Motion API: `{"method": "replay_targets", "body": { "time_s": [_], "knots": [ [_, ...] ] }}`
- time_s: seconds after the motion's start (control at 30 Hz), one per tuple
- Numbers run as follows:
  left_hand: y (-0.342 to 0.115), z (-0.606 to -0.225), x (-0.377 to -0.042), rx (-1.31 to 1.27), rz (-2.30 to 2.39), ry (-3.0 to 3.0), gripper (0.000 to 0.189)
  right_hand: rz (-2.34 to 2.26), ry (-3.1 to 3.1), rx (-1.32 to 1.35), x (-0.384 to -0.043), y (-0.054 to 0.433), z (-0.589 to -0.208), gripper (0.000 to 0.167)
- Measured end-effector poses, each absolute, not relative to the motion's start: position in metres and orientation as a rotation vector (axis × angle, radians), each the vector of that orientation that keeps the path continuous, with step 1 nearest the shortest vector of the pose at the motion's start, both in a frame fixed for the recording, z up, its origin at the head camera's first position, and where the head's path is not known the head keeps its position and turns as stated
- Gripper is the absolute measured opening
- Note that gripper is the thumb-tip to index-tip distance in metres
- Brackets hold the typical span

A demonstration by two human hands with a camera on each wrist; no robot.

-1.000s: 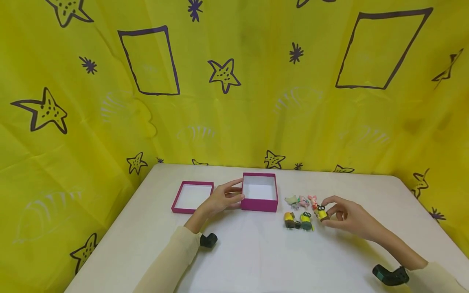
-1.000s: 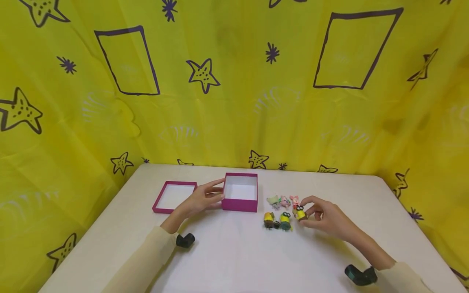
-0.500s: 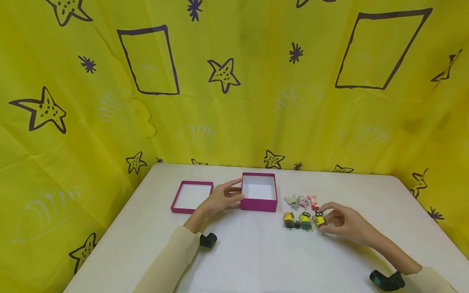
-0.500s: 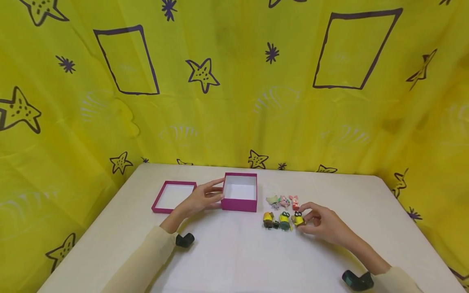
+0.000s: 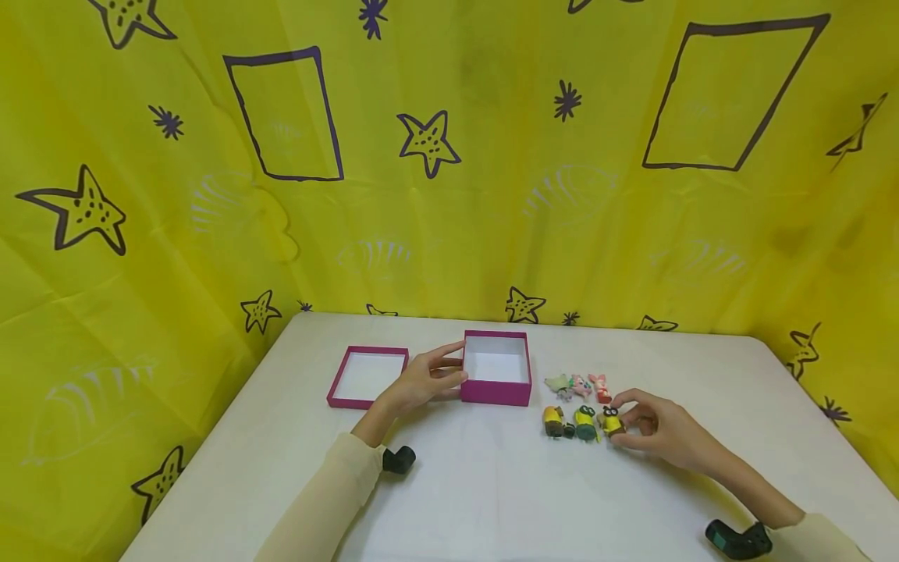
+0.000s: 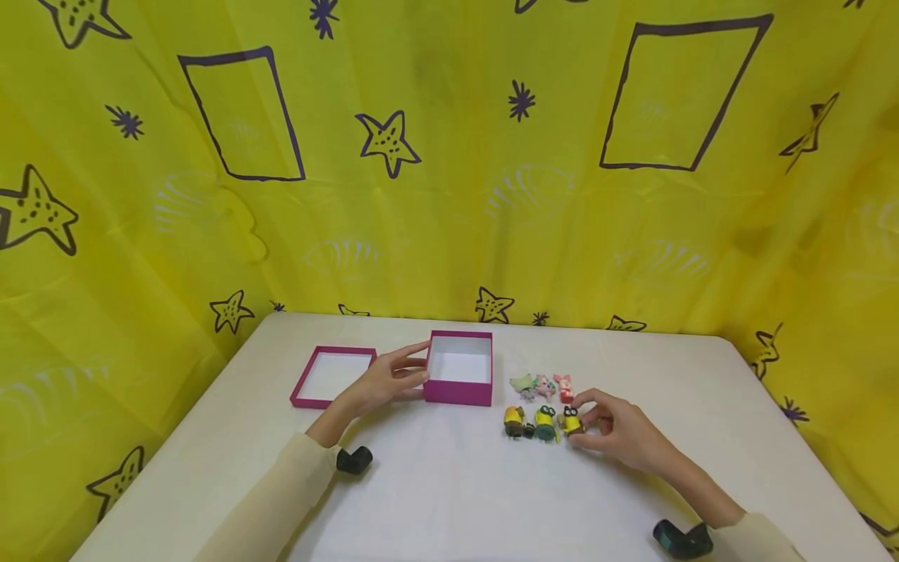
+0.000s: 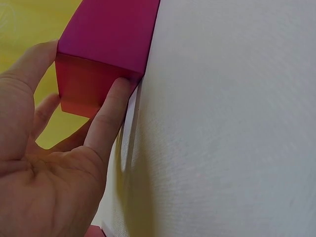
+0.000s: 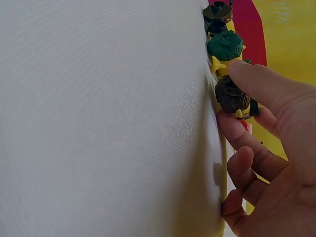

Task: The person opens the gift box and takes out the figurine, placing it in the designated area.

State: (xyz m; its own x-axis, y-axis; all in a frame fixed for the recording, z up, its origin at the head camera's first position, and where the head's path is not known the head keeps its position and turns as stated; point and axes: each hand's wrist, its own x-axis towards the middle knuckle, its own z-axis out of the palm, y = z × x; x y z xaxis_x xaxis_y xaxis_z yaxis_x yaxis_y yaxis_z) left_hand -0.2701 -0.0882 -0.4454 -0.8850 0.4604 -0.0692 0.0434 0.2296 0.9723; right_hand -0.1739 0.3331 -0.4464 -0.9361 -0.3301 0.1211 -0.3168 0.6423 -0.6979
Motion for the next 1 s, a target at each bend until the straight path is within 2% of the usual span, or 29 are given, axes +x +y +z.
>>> {"method": "replay_targets", "body": {
  "time_s": [1.0],
  "knots": [
    [-0.0881, -0.4453, -0.2695, 0.442, 1.704, 2.156, 0.066, -1.201, 2.866, -0.561, -0.1736, 0.3310, -0.4519, 0.043]
  ]
}}
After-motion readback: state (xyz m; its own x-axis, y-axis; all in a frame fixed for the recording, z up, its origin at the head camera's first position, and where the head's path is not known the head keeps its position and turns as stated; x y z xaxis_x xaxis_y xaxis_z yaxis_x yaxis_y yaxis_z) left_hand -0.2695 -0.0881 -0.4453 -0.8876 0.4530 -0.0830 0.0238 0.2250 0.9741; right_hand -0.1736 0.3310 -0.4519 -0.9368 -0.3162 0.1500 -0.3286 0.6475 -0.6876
